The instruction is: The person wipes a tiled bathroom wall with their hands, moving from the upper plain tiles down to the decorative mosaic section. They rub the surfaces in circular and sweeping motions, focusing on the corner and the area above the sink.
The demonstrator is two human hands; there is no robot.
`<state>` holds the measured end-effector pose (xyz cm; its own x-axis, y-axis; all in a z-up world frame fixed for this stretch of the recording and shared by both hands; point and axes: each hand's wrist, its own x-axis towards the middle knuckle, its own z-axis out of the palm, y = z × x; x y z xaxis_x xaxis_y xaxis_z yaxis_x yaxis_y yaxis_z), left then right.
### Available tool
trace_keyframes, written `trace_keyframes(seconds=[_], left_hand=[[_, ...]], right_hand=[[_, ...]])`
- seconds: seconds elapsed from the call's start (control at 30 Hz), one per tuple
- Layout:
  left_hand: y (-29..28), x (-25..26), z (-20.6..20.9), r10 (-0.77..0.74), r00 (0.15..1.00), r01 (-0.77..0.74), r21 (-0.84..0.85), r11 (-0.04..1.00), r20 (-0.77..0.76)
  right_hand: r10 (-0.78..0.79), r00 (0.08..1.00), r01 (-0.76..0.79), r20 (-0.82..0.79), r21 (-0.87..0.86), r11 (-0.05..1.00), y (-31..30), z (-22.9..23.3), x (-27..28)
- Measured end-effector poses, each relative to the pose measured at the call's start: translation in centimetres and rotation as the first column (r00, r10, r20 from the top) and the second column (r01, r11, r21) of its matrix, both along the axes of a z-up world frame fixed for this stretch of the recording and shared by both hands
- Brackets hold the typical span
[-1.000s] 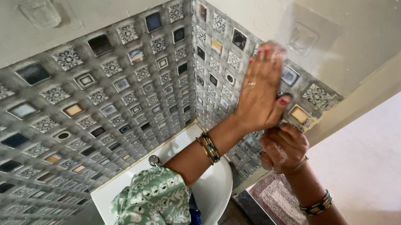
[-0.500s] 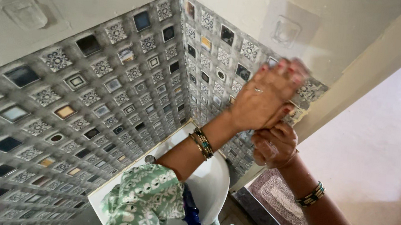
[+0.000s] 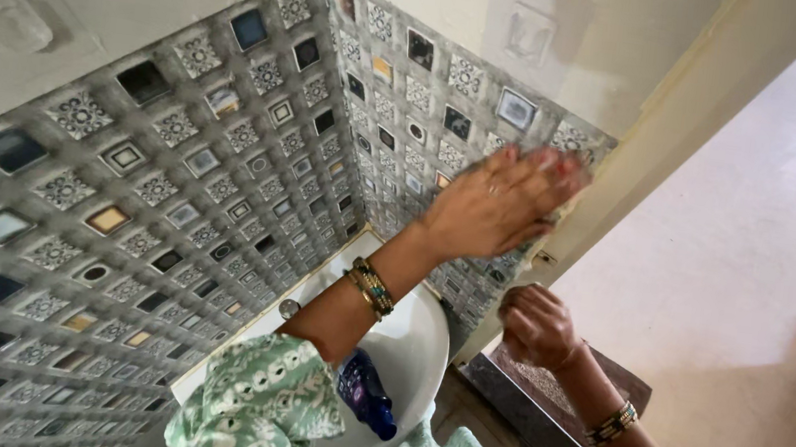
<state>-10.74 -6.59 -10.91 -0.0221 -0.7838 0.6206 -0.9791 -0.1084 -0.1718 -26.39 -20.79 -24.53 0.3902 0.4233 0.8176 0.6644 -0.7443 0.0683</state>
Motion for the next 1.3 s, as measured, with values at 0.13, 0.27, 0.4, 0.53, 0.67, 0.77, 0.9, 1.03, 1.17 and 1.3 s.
trace_keyframes(seconds=[0.13,0.27,0.4,0.53,0.67,0.77,0.9,1.03,1.17,1.3], left_hand=[[-3.1,-1.1,3.9,0.057,0.995,-0.034,-0.259,0.965,0.085],[-4.0,-1.0,2.2,0.132,0.965,-0.075,-0.240,0.968,0.229],[-2.0,-2.7,-4.0,-0.052,0.998,0.055,-0.109,0.992,0.026],[-1.9,-5.8,-5.2,-0.146,0.954,0.063,-0.302,0.951,-0.261],[0.4,-8.0,-1.8,-0.464,0.625,0.227,-0.422,0.878,-0.628],[2.3,-8.8,0.3,-0.609,0.494,0.330,-0.514,0.792,-0.621],[1.5,-7.5,1.0,-0.556,0.720,0.298,-0.539,0.788,-0.414],[-0.7,-4.1,-1.5,-0.163,0.895,-0.005,-0.373,0.928,-0.415],[-0.7,-2.8,-6.1,-0.032,0.901,-0.126,-0.331,0.935,-0.433],[-0.8,-2.9,-9.2,-0.121,0.833,-0.139,-0.416,0.899,-0.540]], right_hand=[[-0.192,0.978,0.203,-0.078,0.174,0.964,-0.8,0.1,-1.5],[-0.228,0.973,0.202,-0.021,0.547,0.812,0.8,3.8,-1.6],[-0.270,0.961,0.215,-0.057,0.765,0.607,3.0,8.7,-2.4],[-0.081,0.995,0.003,0.050,0.832,0.555,5.3,12.9,-0.6],[-0.257,0.959,0.077,0.120,0.763,0.641,7.3,14.6,0.6],[-0.219,0.974,0.054,0.055,0.885,0.462,7.2,15.2,0.5],[-0.588,0.803,0.289,0.102,0.795,0.533,2.9,17.2,2.4],[-0.298,0.953,0.150,0.047,0.785,0.602,-1.5,18.6,5.6],[-0.372,0.928,0.262,0.001,0.707,0.657,-0.4,15.6,8.1],[-0.456,0.888,0.379,-0.062,0.661,0.648,2.9,9.2,7.6]])
